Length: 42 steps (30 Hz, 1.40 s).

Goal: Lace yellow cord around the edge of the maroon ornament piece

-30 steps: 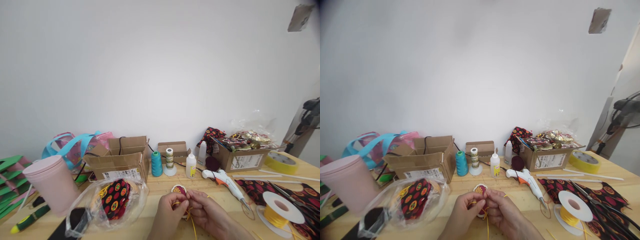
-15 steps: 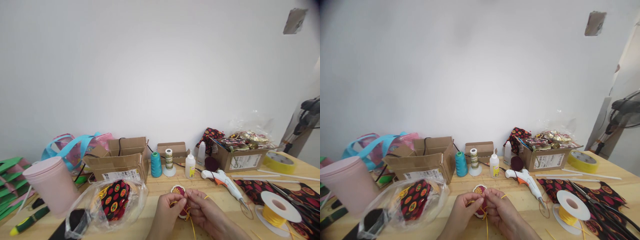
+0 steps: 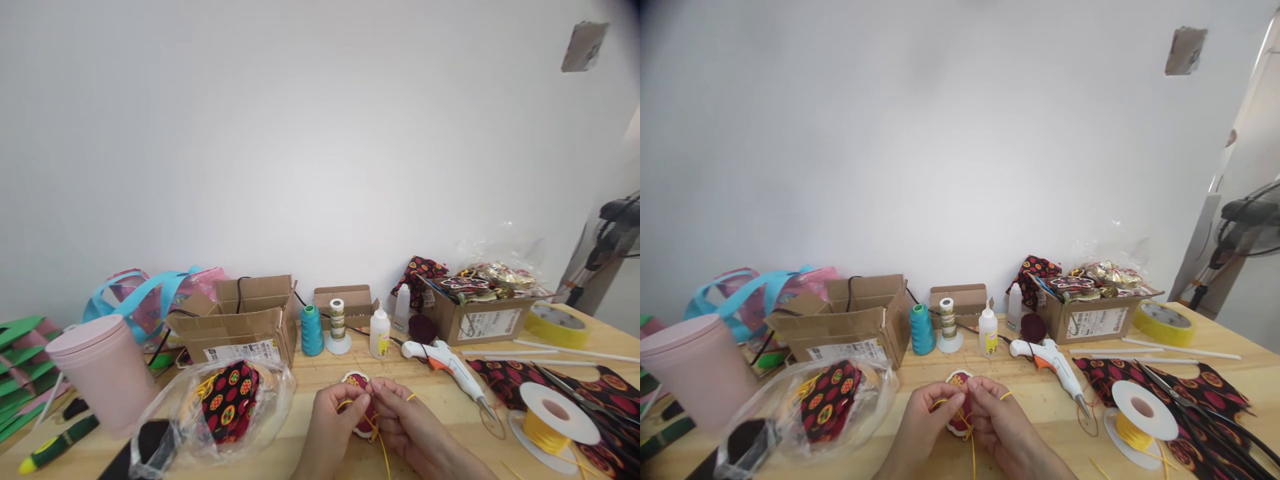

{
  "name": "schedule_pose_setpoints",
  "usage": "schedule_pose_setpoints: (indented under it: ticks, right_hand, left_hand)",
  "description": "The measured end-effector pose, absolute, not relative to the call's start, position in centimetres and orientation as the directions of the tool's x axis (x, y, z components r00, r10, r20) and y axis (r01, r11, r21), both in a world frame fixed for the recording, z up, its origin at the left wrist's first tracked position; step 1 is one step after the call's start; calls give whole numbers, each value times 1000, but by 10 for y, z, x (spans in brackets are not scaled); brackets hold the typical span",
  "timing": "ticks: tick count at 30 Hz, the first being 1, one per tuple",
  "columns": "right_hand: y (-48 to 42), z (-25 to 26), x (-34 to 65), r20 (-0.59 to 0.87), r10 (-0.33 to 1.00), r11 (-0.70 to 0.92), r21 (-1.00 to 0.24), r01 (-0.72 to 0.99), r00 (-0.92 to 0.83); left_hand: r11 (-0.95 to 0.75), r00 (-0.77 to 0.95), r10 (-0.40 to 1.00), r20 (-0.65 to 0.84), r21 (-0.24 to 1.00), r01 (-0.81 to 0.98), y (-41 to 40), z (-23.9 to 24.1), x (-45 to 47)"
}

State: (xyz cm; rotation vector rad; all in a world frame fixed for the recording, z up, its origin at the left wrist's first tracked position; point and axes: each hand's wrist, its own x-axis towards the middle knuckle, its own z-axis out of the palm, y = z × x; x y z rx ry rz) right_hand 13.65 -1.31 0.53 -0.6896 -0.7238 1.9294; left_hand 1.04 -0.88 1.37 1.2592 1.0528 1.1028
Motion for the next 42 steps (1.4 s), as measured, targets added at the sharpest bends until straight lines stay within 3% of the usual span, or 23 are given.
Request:
schedule_pose_setpoints:
  ticks: [11,24,34,42]
  right_hand:
    - [-12,5,138,-179,894,-397,-741,-542,-410]
    - [-19,11,128,-131,942,-278,-820,-500,-308]
    - [-11,6,142,-190,838,-516,-579,-632,-511]
    - [-11,3,141,-208,846,-508,-596,-623,-491]
  left_hand:
    - [-44,170,984,45,999,-9,-10,12,9]
    - [75,186,982,-43,982,-171,-7,10,8]
    - [1,162,987,4,999,-33,-8,12,10]
    - [10,136,991,-8,1000,-16,-8,12,9]
